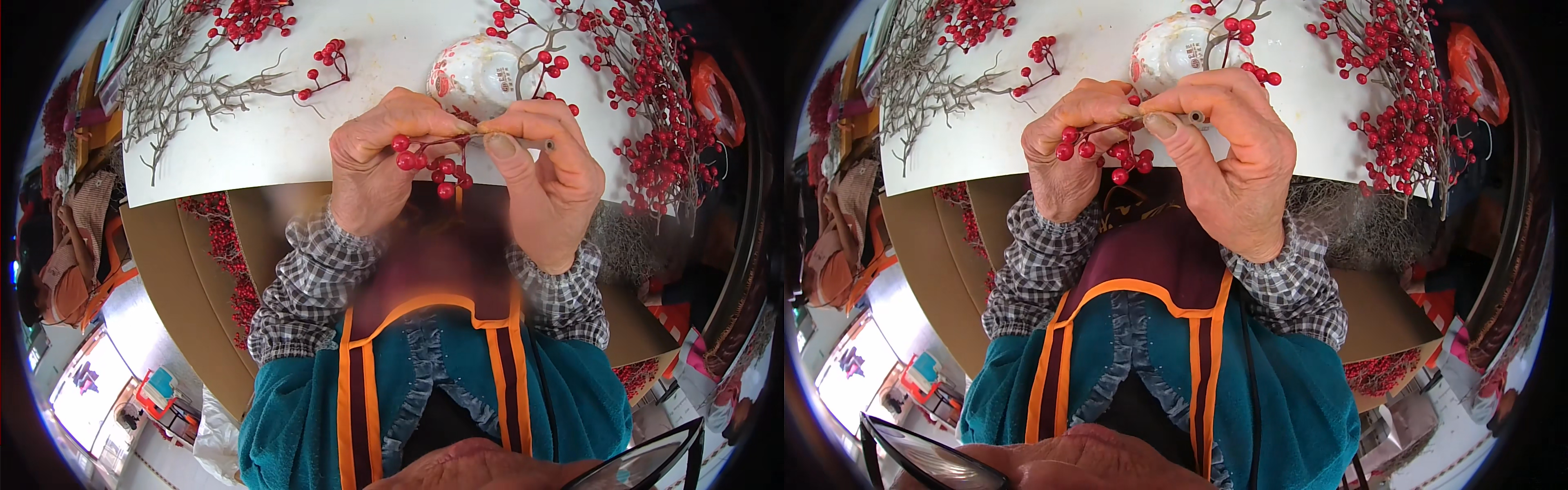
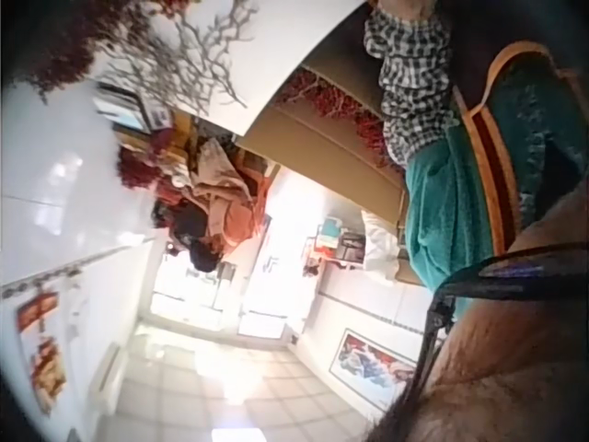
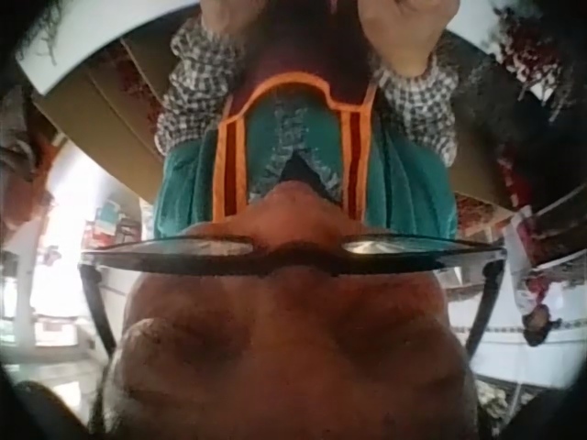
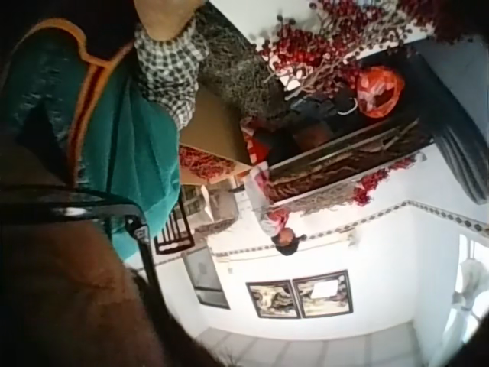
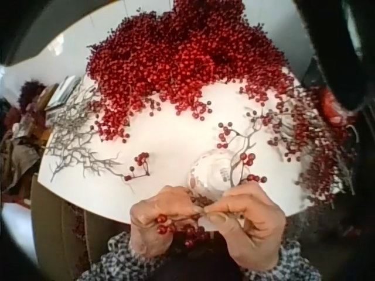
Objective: The person assembles decorative plant branches by attaching artificial red berry clusters onto bare branch stems by hand and places completed branches into a cardboard box.
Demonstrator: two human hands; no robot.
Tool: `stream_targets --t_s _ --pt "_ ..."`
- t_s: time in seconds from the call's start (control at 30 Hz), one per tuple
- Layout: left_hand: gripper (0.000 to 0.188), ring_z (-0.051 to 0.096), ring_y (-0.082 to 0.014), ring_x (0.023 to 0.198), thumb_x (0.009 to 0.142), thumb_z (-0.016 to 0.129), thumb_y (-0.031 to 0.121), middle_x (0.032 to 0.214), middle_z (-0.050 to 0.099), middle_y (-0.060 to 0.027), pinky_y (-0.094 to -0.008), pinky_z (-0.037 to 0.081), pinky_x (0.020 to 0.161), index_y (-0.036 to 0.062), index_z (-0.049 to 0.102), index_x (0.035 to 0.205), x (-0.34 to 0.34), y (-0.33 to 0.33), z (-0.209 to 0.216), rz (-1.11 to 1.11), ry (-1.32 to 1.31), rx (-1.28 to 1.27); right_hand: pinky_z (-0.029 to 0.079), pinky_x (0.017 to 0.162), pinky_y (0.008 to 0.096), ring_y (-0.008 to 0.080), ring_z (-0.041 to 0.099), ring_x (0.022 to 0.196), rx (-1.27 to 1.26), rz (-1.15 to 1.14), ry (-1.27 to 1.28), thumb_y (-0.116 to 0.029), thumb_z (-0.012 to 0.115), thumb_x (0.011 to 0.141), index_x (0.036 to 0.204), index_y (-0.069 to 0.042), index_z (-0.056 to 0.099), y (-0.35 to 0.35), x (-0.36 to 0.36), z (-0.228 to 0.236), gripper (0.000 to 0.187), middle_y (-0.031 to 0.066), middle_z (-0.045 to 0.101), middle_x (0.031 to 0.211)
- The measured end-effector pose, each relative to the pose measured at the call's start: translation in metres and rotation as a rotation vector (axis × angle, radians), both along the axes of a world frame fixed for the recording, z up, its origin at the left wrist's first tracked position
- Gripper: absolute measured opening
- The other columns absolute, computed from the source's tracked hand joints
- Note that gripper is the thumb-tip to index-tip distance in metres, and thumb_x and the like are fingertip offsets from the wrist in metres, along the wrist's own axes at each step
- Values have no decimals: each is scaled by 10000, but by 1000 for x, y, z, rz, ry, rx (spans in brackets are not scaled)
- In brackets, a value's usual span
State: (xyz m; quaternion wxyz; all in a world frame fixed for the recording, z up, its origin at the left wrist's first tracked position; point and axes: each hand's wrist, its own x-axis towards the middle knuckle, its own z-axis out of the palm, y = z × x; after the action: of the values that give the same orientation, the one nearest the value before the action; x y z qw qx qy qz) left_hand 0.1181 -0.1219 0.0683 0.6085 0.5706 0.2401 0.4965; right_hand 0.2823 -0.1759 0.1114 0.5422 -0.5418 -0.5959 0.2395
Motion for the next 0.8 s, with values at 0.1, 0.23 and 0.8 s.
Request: stream_targets --t_s 0.1,0.23,0.8 --pt "264 613 -208 904 769 603 -173 931 665 -100 -306 541 804 11 680 942 0 0 -1 9 5 -14 485 720 276 161 598 828 -8 -10 9 -108 715 854 915 -46 720 -1 -1 -1 87 55 642 891" --pt "216 613 -206 903 783 618 -145 920 671 -96 -315 529 825 -1 681 931 1 -2 0 8 -8 -33 486 707 274 150 596 804 -15 -8 31 -108 714 855 920 -41 720 -1 -1 -3 94 57 643 888" --pt "135 634 -119 738 839 611 -97 898 640 -90 -222 565 671 -37 699 923 8 -3 5 -3 -81 -162 488 728 278 166 604 836 -29 16 44 -86 718 841 928 -29 716 -5 2 -5 104 61 642 899"
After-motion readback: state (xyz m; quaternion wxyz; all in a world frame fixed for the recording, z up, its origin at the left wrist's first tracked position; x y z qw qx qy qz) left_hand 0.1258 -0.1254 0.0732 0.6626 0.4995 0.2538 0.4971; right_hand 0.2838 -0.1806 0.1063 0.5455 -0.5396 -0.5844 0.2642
